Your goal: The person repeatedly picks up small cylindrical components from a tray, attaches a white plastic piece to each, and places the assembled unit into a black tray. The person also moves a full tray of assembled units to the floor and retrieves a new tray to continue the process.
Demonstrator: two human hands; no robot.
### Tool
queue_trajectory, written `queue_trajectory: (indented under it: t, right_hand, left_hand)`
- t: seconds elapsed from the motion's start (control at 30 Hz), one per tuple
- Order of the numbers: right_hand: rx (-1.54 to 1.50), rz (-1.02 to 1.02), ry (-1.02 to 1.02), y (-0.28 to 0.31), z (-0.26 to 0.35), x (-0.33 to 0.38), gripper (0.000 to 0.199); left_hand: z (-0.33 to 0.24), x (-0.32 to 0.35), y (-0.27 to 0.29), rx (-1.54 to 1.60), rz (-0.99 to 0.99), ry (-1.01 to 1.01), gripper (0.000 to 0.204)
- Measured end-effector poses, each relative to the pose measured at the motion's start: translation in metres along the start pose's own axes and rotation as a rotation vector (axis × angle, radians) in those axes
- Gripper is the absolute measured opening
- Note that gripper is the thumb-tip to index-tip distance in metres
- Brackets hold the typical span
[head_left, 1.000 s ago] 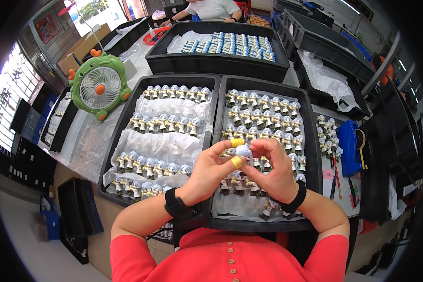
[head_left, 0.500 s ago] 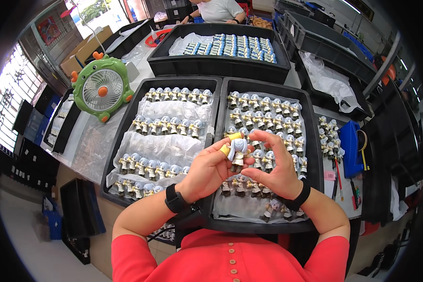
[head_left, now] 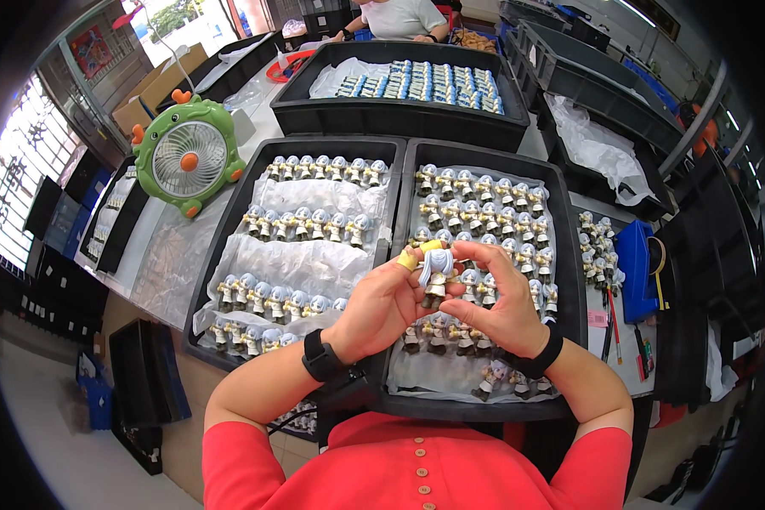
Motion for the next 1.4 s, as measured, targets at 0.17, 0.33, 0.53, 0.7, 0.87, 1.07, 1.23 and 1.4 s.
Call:
queue_trajectory:
  t: [0.17,0.33,0.53,0.7,0.87,1.07,1.23,1.4]
  right_hand:
    - [0.007,0.031,0.015,-0.0013,0.0024,-0.0016,0.067]
    - [0.016,0.026,0.022,-0.0036,0.0006,-0.0015,0.069]
    - [0.007,0.033,-0.001,-0.0041,-0.0001,-0.0015,0.069]
    - [-0.007,0.027,-0.02,-0.0042,-0.0006,-0.0011,0.069]
    - [-0.014,0.023,-0.014,-0.0049,-0.0011,-0.0004,0.07]
    - [-0.017,0.018,-0.01,-0.0045,-0.0013,0.0004,0.071]
    - [-0.022,0.017,-0.004,-0.0032,-0.0032,0.0008,0.071]
    - [-0.008,0.004,0.011,-0.0021,-0.0011,-0.0012,0.071]
  left_hand:
    - [-0.0006,-0.001,-0.0001,-0.079,0.029,-0.02,0.04]
    - [0.001,-0.0018,0.0023,-0.075,0.024,-0.019,0.04]
    - [0.0008,-0.0023,0.0022,-0.059,0.023,-0.032,0.04]
    - [0.0015,-0.0031,0.0039,-0.04,0.038,-0.045,0.039]
    - [0.0019,-0.0038,0.0027,-0.038,0.033,-0.015,0.039]
    - [0.004,-0.0049,0.0041,-0.045,0.022,-0.002,0.04]
    - [0.0046,-0.006,0.003,-0.047,0.026,0.008,0.04]
    - [-0.0018,-0.0053,0.002,-0.064,0.119,-0.043,0.039]
Point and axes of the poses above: each hand's wrist, its own x-axis away from the middle knuckle, its own y-axis out of the back of the hand, z = x × y, the point moved 7 cm from there along -x, towards the middle knuckle, and after that the axes turned 4 degrees about -z, right-handed, at the moved point
